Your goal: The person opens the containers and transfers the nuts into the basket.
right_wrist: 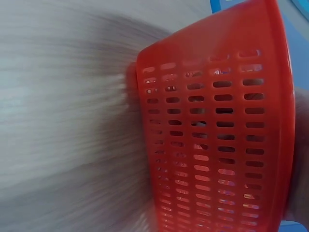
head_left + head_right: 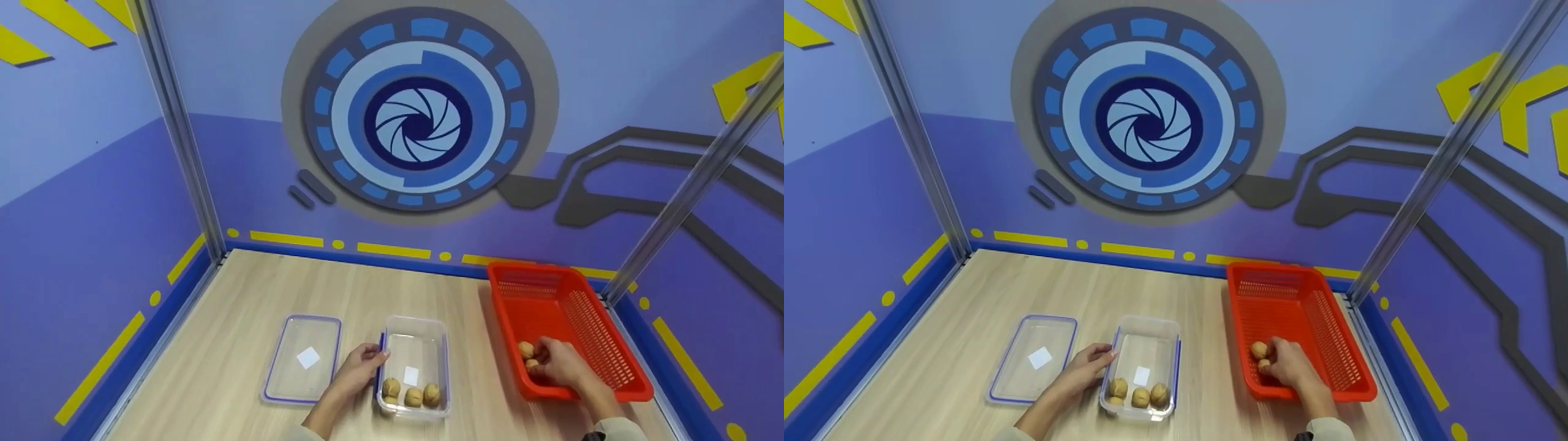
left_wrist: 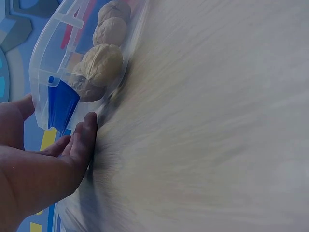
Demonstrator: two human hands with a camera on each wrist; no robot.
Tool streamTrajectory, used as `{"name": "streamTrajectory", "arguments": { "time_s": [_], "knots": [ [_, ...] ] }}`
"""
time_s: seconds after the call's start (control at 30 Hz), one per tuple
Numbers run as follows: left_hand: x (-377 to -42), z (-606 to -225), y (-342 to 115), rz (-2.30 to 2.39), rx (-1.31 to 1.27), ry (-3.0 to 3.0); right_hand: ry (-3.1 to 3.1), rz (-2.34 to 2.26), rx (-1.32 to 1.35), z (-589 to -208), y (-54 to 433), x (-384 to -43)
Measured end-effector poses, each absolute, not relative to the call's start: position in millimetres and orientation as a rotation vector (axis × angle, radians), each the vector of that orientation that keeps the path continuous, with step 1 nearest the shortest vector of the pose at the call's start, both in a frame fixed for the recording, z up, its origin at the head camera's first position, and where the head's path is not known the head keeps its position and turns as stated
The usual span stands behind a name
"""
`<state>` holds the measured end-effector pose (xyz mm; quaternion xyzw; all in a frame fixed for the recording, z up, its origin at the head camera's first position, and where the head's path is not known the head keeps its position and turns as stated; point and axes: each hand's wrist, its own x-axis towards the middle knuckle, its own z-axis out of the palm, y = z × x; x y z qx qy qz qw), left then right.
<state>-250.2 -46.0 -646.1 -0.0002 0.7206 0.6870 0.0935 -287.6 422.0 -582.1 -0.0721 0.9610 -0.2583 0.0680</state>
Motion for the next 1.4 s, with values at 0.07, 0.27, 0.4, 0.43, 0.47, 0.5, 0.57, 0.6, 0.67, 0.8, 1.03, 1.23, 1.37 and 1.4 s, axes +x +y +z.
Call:
{"name": "streamTrajectory", "arguments": {
  "time_s": [0.07,0.27,0.4,0.43,0.47,0.5,0.57,0.6,0.67,0.8,1.03,1.23,1.37,1.4],
  "knots": [
    [-248.2,-648.4,-44.0,2.049,0.005,2.123,2.911,-0.792,-0.217,-583.0,424.2,-285.3],
    [-241.3,-652.0,-40.6,2.067,0.007,2.092,2.966,-0.876,-0.177,-585.6,428.1,-279.6],
    [-239.7,-653.0,-38.9,2.062,0.0,2.101,3.039,-0.945,-0.179,-575.1,425.8,-276.6],
    [-239.3,-652.8,-38.7,2.063,-0.007,2.102,3.066,-0.946,-0.198,-570.9,423.9,-276.1],
    [-239.1,-652.8,-38.4,2.063,-0.009,2.106,3.093,-0.944,-0.218,-566.5,421.1,-275.6],
    [-238.9,-652.8,-38.1,2.06,-0.009,2.117,3.121,-0.939,-0.242,-561.6,417.4,-274.8],
    [-238.5,-653.1,-37.2,2.057,-0.009,2.12,3.181,-0.92,-0.3,-551.7,408.1,-273.1],
    [-238.7,-653.7,-37.0,2.052,-0.01,2.124,3.208,-0.909,-0.333,-547.0,401.7,-272.3],
    [-239.1,-654.4,-36.8,2.04,-0.018,2.133,3.244,-0.902,-0.411,-539.3,386.7,-270.6],
    [-241.5,-655.3,-37.5,2.017,-0.029,2.158,3.256,-0.898,-0.598,-530.3,350.7,-267.7],
    [-247.3,-650.2,-39.5,2.042,-0.003,2.137,3.214,-0.876,-1.106,-536.4,291.3,-264.6],
    [-248.3,-645.1,-42.5,2.04,-0.001,2.108,3.067,-0.889,-1.293,-552.8,247.0,-259.4],
    [-249.9,-643.9,-45.5,2.038,-0.008,2.117,2.984,-0.871,-1.3,-565.0,220.4,-258.2],
    [-250.3,-643.7,-46.7,2.037,-0.007,2.122,2.967,-0.871,-1.302,-568.0,214.2,-258.2]
  ]
}}
